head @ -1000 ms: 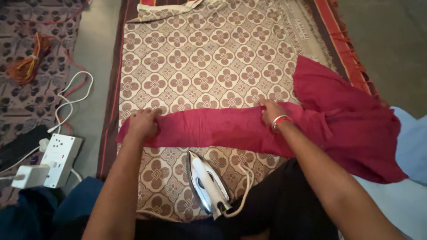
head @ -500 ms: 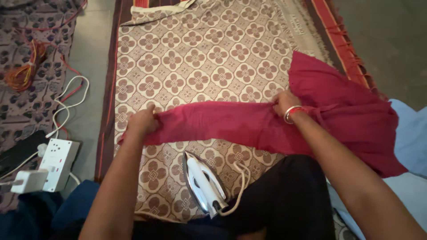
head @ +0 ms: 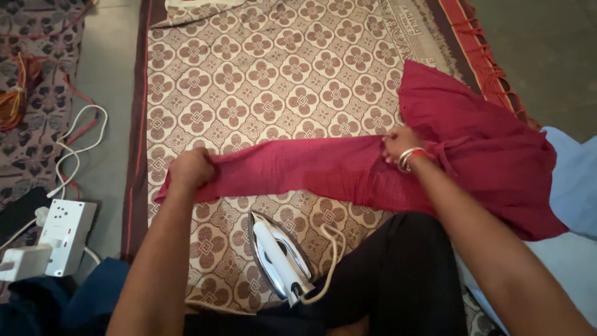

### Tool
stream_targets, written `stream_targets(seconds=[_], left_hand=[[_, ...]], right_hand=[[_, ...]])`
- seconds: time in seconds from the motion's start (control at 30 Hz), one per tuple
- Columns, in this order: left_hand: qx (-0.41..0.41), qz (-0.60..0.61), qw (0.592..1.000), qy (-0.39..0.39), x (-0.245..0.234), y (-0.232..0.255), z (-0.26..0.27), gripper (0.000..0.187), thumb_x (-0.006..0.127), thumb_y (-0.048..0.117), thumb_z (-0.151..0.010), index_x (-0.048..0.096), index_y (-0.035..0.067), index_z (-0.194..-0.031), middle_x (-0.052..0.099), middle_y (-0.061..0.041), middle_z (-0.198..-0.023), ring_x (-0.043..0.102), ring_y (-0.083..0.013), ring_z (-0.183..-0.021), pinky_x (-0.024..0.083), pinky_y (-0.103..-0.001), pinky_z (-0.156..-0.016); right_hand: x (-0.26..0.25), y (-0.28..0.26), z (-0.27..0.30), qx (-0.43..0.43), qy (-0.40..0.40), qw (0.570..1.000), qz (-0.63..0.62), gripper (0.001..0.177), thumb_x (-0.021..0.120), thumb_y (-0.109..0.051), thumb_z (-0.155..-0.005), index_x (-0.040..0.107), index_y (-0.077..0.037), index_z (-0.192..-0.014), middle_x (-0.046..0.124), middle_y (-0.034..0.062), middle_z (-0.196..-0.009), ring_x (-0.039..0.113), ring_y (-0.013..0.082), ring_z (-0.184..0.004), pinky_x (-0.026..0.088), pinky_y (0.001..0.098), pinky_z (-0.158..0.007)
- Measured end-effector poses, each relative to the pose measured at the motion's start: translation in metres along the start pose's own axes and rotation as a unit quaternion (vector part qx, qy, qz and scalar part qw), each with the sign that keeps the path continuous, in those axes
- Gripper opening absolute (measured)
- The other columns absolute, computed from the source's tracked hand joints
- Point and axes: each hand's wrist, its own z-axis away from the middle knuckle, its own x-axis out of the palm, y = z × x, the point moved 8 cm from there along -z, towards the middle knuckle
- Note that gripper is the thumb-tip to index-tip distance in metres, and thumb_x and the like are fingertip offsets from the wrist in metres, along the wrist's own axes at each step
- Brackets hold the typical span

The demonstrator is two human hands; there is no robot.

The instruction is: The person irons a red shirt on a patterned mat laid on the floor. They first smooth and iron the sleeve, then move to the main body of the shirt, using a white electric iron to remove wrinkles.

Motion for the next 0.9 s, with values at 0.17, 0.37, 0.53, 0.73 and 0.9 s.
stream_targets(seconds=[0.17,0.37,0.53,0.73,0.9], left_hand=[[-0.077,0.255,0.958,0.106,-0.072,0.006,-0.01,0.02,0.066,0.016,-0.087,0.074,0.012,-0.106,0.076,-0.017,-0.103,0.074,-0.0305,-0.089,0.058,-0.044,-0.078],[0.066,0.652,0.728,0.204,-0.195,0.045,-0.041,0.018,0.078,0.021,-0.096,0.064,0.01,-0.095,0.074,-0.003,-0.093,0.075,-0.0173,-0.078,0.054,-0.025,-0.059],[0.052,0.736,0.606,0.297,-0.15,-0.007,-0.083,0.032,0.08,-0.009,-0.081,0.058,0.012,-0.092,0.064,-0.002,-0.091,0.066,-0.015,-0.08,0.062,-0.028,-0.067],[-0.032,0.716,0.599,0.357,0.059,-0.141,-0.031,0.052,0.064,-0.018,-0.082,0.053,0.011,-0.124,0.059,-0.006,-0.12,0.061,-0.0201,-0.106,0.061,-0.037,-0.09],[-0.187,0.662,0.68,0.254,0.109,-0.14,0.029,0.081,0.073,-0.008,-0.074,0.037,0.013,-0.144,0.052,-0.011,-0.136,0.058,-0.0264,-0.115,0.057,-0.038,-0.086]], right_hand=[[-0.065,-0.067,-0.012,-0.048,0.041,0.99,-0.123,0.016,0.063,-0.019,-0.1,0.071,-0.005,-0.102,0.074,0.0083,-0.089,0.073,0.0171,-0.065,0.056,0.0319,-0.052],[-0.219,-0.201,0.035,-0.339,0.207,0.871,-0.29,0.016,0.064,-0.016,-0.107,0.074,-0.004,-0.107,0.079,0.0056,-0.1,0.073,0.014,-0.073,0.061,0.0306,-0.06],[-0.167,-0.163,0.128,-0.495,0.3,0.767,-0.275,0.008,0.061,0.003,-0.106,0.069,0.0,-0.106,0.068,0.0033,-0.096,0.062,0.0119,-0.081,0.052,0.0256,-0.069],[0.087,0.026,0.101,-0.177,0.066,0.958,-0.217,0.013,0.07,-0.001,-0.084,0.076,-0.006,-0.094,0.073,0.0048,-0.08,0.068,0.0146,-0.064,0.057,0.0289,-0.055],[0.114,0.067,0.066,-0.083,-0.013,0.996,0.014,0.018,0.076,-0.011,-0.081,0.077,-0.007,-0.098,0.076,0.0088,-0.084,0.071,0.0169,-0.068,0.058,0.0321,-0.061]])
